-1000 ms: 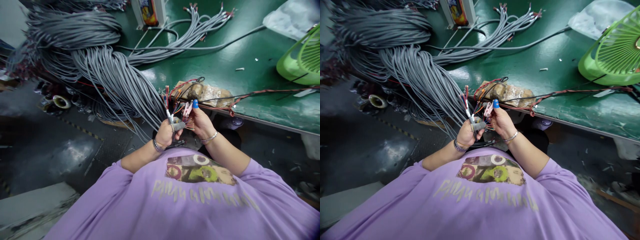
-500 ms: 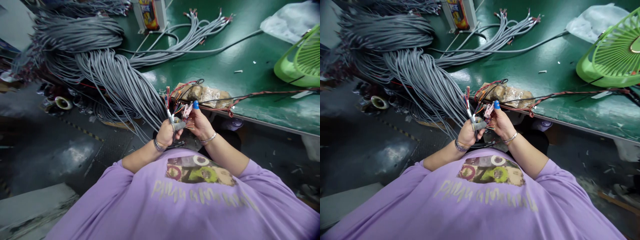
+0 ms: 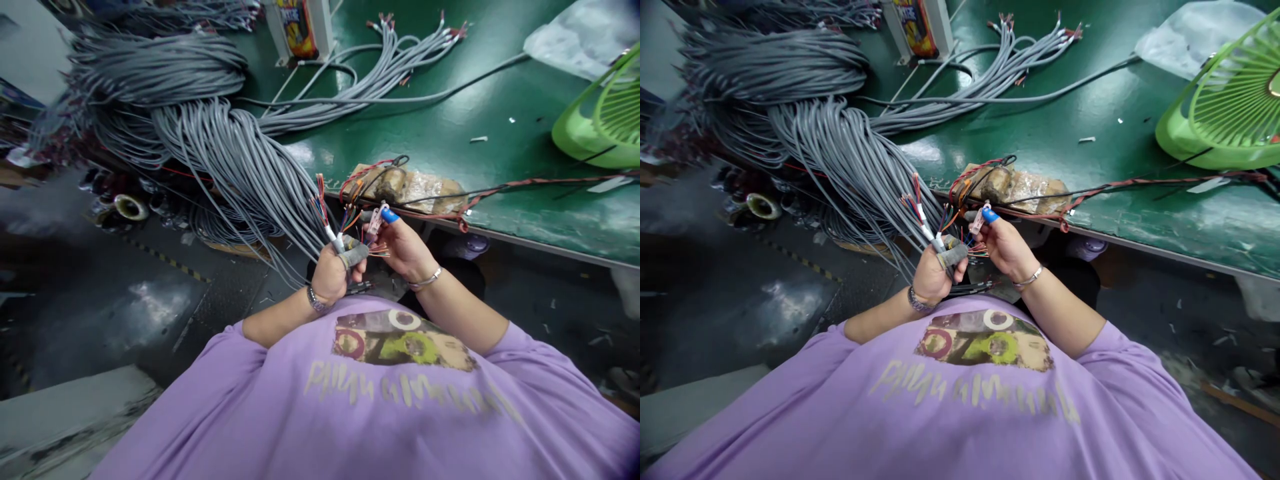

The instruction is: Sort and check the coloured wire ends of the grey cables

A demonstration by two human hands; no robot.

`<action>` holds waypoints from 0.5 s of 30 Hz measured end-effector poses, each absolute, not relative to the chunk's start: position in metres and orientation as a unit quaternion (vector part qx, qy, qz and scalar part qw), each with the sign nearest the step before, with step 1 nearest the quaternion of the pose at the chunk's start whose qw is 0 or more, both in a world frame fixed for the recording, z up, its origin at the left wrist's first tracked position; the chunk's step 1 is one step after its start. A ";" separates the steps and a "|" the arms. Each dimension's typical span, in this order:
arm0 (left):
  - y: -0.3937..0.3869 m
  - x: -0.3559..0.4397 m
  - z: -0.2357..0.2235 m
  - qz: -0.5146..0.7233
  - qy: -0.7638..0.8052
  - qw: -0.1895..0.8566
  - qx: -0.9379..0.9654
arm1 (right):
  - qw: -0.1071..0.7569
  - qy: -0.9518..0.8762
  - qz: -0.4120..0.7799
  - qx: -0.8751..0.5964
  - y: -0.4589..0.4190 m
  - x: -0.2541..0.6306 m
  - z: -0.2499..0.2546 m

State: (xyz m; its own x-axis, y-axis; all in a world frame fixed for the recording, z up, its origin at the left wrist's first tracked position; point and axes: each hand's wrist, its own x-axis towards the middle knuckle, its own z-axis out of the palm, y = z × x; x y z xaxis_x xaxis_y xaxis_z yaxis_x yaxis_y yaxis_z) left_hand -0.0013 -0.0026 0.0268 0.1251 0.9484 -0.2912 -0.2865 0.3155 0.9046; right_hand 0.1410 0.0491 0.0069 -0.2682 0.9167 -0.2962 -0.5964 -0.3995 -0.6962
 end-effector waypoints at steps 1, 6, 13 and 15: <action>-0.002 0.000 0.027 0.470 0.471 0.658 0.351 | 0.503 -0.230 0.756 -0.350 0.049 0.140 0.007; 0.002 0.004 0.026 0.479 0.472 0.653 0.347 | 0.523 -0.237 0.734 -0.362 0.050 0.138 0.010; 0.004 0.007 0.024 0.461 0.488 0.652 0.353 | 0.531 -0.215 0.739 -0.353 0.053 0.138 0.004; 0.005 0.007 0.024 0.455 0.492 0.652 0.354 | 0.530 -0.217 0.741 -0.349 0.053 0.138 0.001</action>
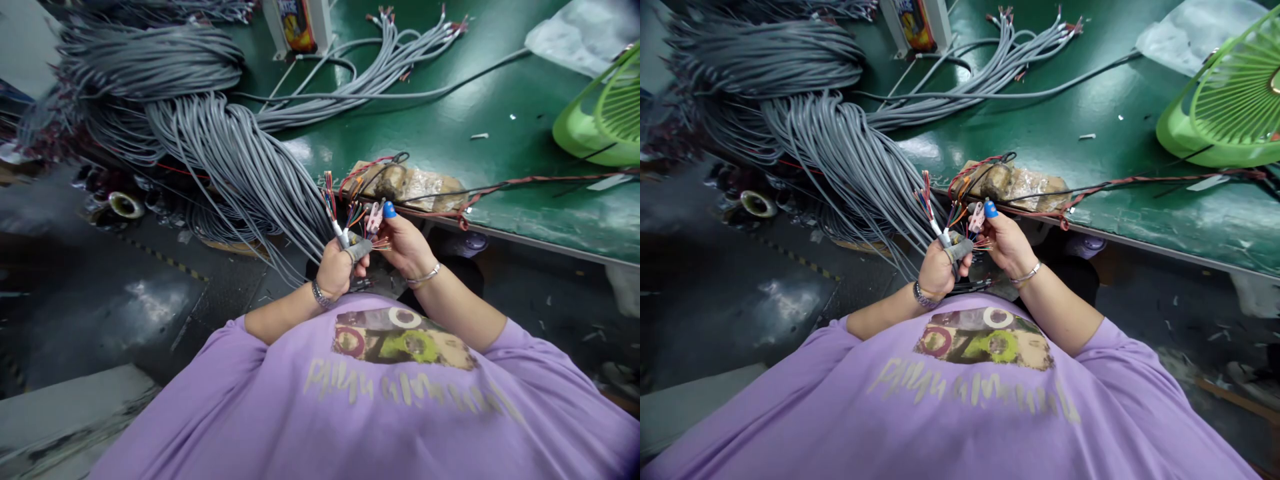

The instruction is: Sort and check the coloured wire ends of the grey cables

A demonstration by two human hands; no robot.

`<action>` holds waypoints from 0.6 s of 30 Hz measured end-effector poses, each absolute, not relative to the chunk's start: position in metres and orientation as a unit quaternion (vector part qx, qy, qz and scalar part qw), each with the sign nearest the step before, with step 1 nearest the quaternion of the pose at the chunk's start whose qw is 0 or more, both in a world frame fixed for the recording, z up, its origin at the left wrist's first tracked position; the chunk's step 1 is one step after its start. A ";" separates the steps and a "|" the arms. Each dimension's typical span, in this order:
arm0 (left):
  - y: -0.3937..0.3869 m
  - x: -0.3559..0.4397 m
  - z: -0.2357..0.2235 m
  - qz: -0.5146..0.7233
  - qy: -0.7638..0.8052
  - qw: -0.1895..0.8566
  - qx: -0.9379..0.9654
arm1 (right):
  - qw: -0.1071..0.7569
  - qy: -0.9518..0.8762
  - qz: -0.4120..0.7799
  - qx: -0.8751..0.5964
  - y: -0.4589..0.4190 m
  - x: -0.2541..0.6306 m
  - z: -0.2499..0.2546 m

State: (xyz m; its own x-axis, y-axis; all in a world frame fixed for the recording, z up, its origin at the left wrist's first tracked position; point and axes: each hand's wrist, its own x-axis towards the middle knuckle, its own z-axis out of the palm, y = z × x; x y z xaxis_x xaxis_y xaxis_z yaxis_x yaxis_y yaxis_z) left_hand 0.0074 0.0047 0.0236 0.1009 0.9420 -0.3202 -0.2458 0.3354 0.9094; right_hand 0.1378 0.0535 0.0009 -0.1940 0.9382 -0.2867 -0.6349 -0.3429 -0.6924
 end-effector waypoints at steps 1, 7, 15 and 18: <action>0.005 0.008 0.023 0.454 0.493 0.652 0.354 | 0.531 -0.220 0.743 -0.345 0.053 0.138 -0.001; -0.001 0.002 0.024 0.464 0.477 0.657 0.354 | 0.507 -0.228 0.759 -0.339 0.050 0.142 -0.002; -0.007 0.001 0.028 0.499 0.491 0.630 0.336 | 0.489 -0.262 0.753 -0.354 0.053 0.145 0.009; -0.003 0.005 0.029 0.511 0.486 0.627 0.332 | 0.517 -0.257 0.737 -0.351 0.052 0.141 0.010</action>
State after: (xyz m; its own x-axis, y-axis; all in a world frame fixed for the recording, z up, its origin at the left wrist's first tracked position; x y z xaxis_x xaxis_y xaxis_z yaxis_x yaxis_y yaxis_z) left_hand 0.0048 -0.0032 0.0292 0.0054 0.9630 -0.2695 -0.3182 0.2572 0.9125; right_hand 0.1410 0.0523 0.0097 -0.2199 0.9424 -0.2521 -0.5813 -0.3341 -0.7419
